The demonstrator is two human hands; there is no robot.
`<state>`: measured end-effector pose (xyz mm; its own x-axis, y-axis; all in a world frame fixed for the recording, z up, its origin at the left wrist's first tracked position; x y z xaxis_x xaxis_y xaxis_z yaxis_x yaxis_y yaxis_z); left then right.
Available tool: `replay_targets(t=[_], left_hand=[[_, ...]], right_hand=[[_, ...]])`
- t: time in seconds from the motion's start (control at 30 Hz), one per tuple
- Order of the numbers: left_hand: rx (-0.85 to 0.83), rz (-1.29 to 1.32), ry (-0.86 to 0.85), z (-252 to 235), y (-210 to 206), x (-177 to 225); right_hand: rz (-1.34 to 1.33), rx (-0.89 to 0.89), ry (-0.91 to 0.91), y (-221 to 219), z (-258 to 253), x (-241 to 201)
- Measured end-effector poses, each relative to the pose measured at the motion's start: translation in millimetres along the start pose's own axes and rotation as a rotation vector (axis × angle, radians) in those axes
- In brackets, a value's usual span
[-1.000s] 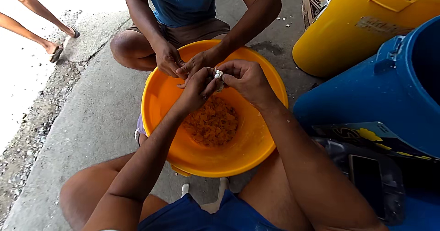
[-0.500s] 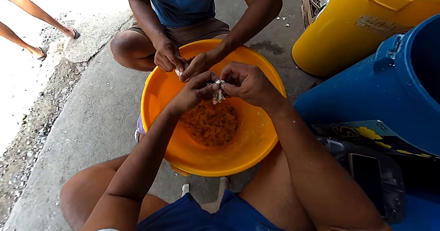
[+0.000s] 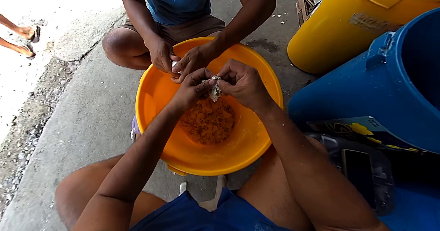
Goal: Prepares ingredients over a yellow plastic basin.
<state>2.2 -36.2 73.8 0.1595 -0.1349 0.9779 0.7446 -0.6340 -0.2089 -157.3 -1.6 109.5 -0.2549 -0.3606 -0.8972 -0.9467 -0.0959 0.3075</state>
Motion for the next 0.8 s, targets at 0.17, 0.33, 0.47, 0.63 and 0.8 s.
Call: replay_targets(t=[0.17,0.33,0.47,0.63,0.8], left_hand=[[0.016,0.030,0.000,0.2,-0.3,-1.3],[0.015,0.027,-0.030,-1.3,0.7,5.1],[0.082,0.184,-0.062,-3.6,13.1,8.5],[0.072,0.262,-0.031,-3.1,14.6,5.9],[0.006,0.208,0.032,-4.3,6.2,0.6]], right_hand=[[-0.053,0.016,-0.012,0.5,-5.5,4.2],[-0.077,-0.039,0.010,5.5,0.2,0.0],[0.053,-0.100,0.064,5.1,-2.0,-4.1],[0.347,-0.265,0.005,2.9,-0.4,7.3],[0.497,-0.245,-0.132,11.4,-0.1,16.9]])
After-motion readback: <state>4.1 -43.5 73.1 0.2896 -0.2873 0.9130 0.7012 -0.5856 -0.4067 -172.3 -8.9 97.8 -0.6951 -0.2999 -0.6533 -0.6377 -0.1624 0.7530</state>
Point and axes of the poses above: each hand's wrist, its own z-axis away from the middle knuckle, its own y-axis out of the back of the hand, x = y × z, the point moved 5 cm from there along -z, towards the middle knuckle, and after that the axes turned 4 degrees about y, right-handed, at the moved point
